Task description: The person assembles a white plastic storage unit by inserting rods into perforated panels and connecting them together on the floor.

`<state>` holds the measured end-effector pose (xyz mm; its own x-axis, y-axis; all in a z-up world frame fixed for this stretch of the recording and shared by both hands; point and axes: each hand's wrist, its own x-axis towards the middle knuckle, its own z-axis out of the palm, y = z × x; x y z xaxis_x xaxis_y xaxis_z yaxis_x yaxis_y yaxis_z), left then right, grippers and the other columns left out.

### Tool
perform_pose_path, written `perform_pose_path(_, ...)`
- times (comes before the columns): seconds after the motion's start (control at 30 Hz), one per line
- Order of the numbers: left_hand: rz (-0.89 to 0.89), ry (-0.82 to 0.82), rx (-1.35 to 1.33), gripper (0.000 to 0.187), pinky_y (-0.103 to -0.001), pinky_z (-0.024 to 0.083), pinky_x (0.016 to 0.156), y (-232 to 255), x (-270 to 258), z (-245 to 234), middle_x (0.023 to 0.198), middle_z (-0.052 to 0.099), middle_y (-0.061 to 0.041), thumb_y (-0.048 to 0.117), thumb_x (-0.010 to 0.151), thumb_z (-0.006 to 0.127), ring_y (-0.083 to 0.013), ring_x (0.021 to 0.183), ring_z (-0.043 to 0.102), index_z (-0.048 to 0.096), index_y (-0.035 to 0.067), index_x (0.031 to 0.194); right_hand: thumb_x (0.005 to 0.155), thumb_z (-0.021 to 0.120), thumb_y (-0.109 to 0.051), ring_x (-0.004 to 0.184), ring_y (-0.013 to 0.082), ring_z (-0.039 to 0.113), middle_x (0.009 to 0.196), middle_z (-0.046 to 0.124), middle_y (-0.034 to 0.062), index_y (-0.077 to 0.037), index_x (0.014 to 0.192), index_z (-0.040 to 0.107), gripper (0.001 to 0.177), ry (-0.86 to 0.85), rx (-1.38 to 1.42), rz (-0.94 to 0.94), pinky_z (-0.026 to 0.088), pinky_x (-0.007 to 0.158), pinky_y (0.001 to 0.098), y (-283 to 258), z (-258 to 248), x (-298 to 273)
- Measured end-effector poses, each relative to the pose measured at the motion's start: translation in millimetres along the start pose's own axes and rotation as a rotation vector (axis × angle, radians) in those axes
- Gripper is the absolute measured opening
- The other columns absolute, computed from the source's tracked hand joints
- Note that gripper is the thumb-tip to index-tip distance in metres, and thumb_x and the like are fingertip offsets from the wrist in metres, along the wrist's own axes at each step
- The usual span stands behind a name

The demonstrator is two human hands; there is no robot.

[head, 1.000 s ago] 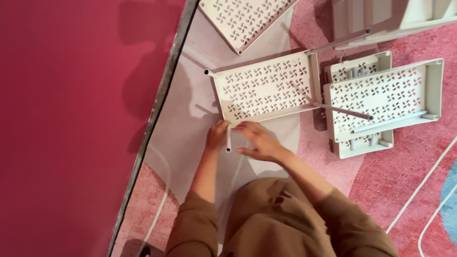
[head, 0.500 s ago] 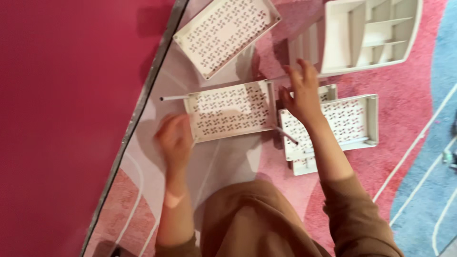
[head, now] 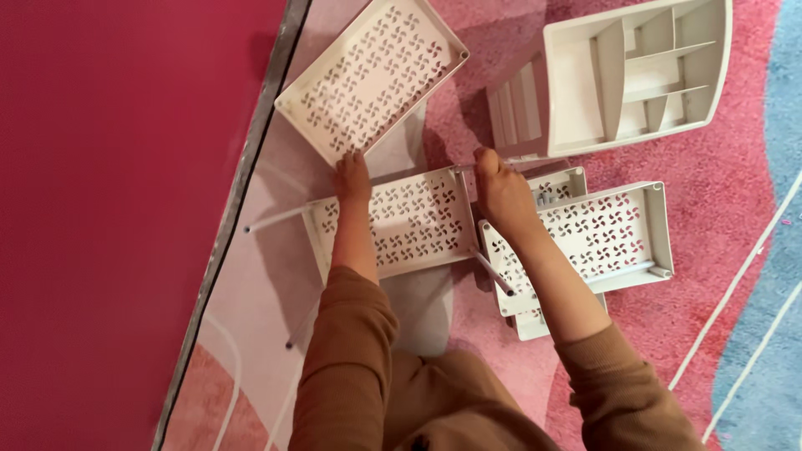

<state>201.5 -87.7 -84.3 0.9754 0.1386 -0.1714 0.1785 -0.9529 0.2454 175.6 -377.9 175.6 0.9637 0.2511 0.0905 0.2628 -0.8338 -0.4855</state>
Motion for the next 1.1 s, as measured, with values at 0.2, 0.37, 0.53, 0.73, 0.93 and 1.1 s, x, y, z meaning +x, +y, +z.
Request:
perform_pose_path(0.2,0.116,0.235,-0.201,0.026,-0.052,0.051,0.076,2,3,-52,0.109,0.070,-0.012,0.009,0.087,0.052,-0.0364,0.094,0.066,0.071,0.007,0.104,0.099,0.050,-0.006,0.076,0.0506,0.067,0.095,0.070,0.0302,0.001,0.127,0.051,0.028,-0.009,-0.007,0.068,0.053,0.065,0.0576,0,4,-5)
perform_pose_path(0.37,0.134,0.404,-0.565,0.022,-0.052,0.048,0.076,9,31,-196,0.091,0.068,-0.017,0.021,0.105,0.055,-0.0415,0.085,0.065,0.066,0.005,0.095,0.101,0.052,-0.008,0.081,0.0493,0.068,0.103,0.072,0.0268,-0.001,0.128,0.052,0.028,0.070,0.006,0.062,0.053,0.069,0.0569,-3,3,9)
perform_pose_path(0.53,0.163,0.147,-0.816,0.029,-0.039,0.041,0.066,-18,-10,-325,0.080,0.054,-0.010,0.024,0.109,0.060,-0.0224,0.072,0.051,0.061,0.002,0.090,0.102,0.056,-0.015,0.118,0.0447,0.059,0.126,0.063,0.0304,0.002,0.143,0.045,0.045,0.042,0.217,0.037,0.049,0.097,0.0528,-13,-14,5)
perform_pose_path(0.73,-0.075,-0.264,-1.281,0.019,-0.027,0.045,0.067,-16,-58,-408,0.079,0.067,0.006,0.021,0.101,0.059,-0.0072,0.072,0.059,0.071,0.008,0.093,0.119,0.048,-0.027,0.152,0.0343,0.037,0.167,0.034,0.0234,-0.002,0.167,0.020,0.061,0.261,0.723,0.228,0.034,0.125,0.0485,-30,-95,28)
perform_pose_path(0.93,0.185,-0.145,-0.901,0.018,-0.031,0.046,0.067,11,-114,-436,0.076,0.063,-0.003,0.018,0.103,0.062,-0.0125,0.072,0.057,0.068,0.004,0.093,0.110,0.030,-0.057,0.136,0.0290,0.054,0.151,0.052,0.0173,-0.009,0.158,0.036,0.069,0.154,0.815,0.269,0.053,0.109,0.0446,-21,-174,40)
perform_pose_path(1.1,0.455,0.186,-0.487,0.022,-0.039,0.046,0.073,28,-179,-455,0.080,0.061,-0.007,0.015,0.094,0.071,-0.0228,0.078,0.060,0.062,0.004,0.077,0.108,0.032,-0.052,0.121,0.0230,0.062,0.140,0.059,0.0104,-0.012,0.147,0.050,0.058,-0.147,1.089,0.466,0.057,0.099,0.0358,-17,-191,32)
